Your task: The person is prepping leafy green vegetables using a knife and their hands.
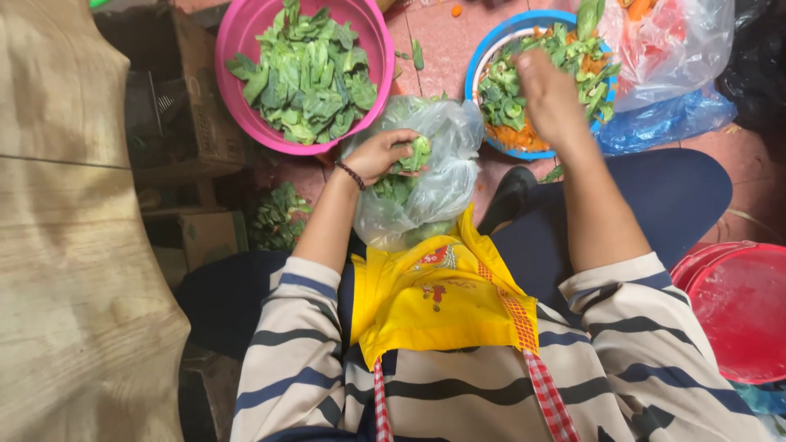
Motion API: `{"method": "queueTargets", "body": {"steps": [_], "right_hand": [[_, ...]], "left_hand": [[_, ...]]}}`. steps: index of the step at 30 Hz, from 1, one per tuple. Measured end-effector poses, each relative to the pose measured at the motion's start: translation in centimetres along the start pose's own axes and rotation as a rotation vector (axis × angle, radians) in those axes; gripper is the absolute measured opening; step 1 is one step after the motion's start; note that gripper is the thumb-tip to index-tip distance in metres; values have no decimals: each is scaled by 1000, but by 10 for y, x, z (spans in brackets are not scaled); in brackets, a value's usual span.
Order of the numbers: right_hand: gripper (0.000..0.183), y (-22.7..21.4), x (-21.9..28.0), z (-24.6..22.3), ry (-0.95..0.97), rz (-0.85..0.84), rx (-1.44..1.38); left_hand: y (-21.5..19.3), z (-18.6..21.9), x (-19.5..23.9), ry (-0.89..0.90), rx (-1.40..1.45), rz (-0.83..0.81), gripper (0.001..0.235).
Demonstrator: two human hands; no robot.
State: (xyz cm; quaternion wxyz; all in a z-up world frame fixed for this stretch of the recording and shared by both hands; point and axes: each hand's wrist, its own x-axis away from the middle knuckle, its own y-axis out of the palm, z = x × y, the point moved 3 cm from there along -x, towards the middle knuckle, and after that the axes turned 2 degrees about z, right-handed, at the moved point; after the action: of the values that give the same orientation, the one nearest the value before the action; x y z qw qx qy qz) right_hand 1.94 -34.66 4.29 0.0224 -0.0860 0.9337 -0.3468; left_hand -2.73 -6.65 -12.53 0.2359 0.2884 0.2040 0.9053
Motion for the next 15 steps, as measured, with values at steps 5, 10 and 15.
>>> {"method": "queueTargets", "body": {"steps": [5, 10, 15], "right_hand": [[37, 32, 25, -45, -119, -129, -184], [40, 56, 37, -58, -261, -235, -125], [43, 58, 47, -68, -331, -248, -42]], "left_hand": [[59, 50, 27, 237, -5, -44, 34], [40, 33, 14, 379, -184, 137, 48], [49, 38, 19, 490, -1042, 361, 49]]}}
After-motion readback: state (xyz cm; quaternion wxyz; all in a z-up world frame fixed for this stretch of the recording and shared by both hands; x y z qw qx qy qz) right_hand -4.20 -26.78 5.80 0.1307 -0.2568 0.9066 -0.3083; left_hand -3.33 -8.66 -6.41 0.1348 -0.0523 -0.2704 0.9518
